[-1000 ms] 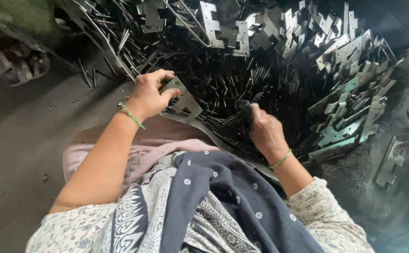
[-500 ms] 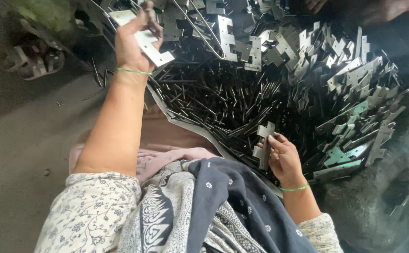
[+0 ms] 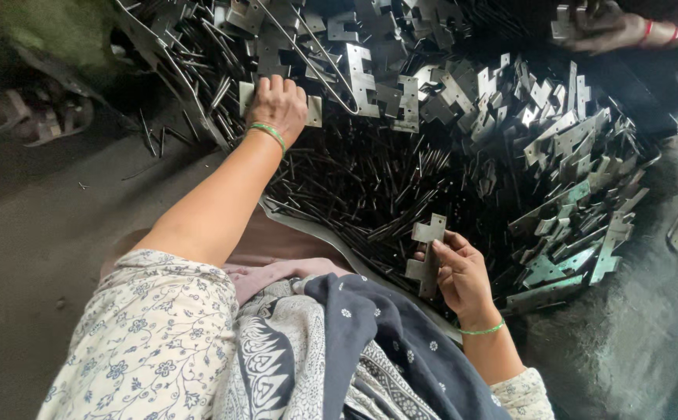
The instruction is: The person sits on the floor and sorts small metal brackets and rods from a large bin. They pick up items by hand, inspect them, and place them back into the bin or into a separate pile. The task involves repetitive handling of metal hardware components.
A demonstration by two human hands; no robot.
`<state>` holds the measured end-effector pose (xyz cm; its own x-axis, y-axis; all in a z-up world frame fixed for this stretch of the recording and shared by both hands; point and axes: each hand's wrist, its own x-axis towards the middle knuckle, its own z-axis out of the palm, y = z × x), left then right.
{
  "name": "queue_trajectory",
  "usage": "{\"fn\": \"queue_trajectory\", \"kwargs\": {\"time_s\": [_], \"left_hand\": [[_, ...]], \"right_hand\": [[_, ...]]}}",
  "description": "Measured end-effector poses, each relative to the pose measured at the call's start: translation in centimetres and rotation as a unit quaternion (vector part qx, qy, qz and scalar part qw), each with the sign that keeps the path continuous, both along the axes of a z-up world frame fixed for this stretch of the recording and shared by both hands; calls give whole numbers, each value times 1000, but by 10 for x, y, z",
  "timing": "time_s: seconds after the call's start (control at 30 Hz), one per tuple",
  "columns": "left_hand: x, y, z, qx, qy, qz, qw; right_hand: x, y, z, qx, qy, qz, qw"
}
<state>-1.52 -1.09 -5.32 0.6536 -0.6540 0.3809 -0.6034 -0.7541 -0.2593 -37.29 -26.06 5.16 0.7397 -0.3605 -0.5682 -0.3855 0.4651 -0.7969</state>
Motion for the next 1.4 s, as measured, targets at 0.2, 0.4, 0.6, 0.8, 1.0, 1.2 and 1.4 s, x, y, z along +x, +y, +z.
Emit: {"fn": "queue_trajectory", "kwargs": {"time_s": [0.2, 0.4, 0.6, 0.8, 1.0, 1.2, 1.4], "left_hand": [[15, 52, 20, -162, 37, -33, 986], [5, 39, 3, -158, 80, -63, 982], [6, 17, -11, -137, 22, -31, 990], [-7, 50, 38, -206, -14, -62, 977], [-27, 71, 100, -545, 241, -171, 784], [-73, 46, 76, -845, 533, -17, -33], [-166, 5, 54, -650, 747, -52, -125]], "right_hand": [[6, -17, -11, 49, -6, -32, 998], [20, -1, -21, 100, 2, -47, 994], [18, 10, -2, 86, -42, -24, 995], [-5, 0, -3, 89, -15, -52, 995], [9, -5, -24, 135, -13, -137, 981], [26, 2, -32, 171, -30, -109, 979], [24, 11, 27, -222, -269, 109, 931]]}}
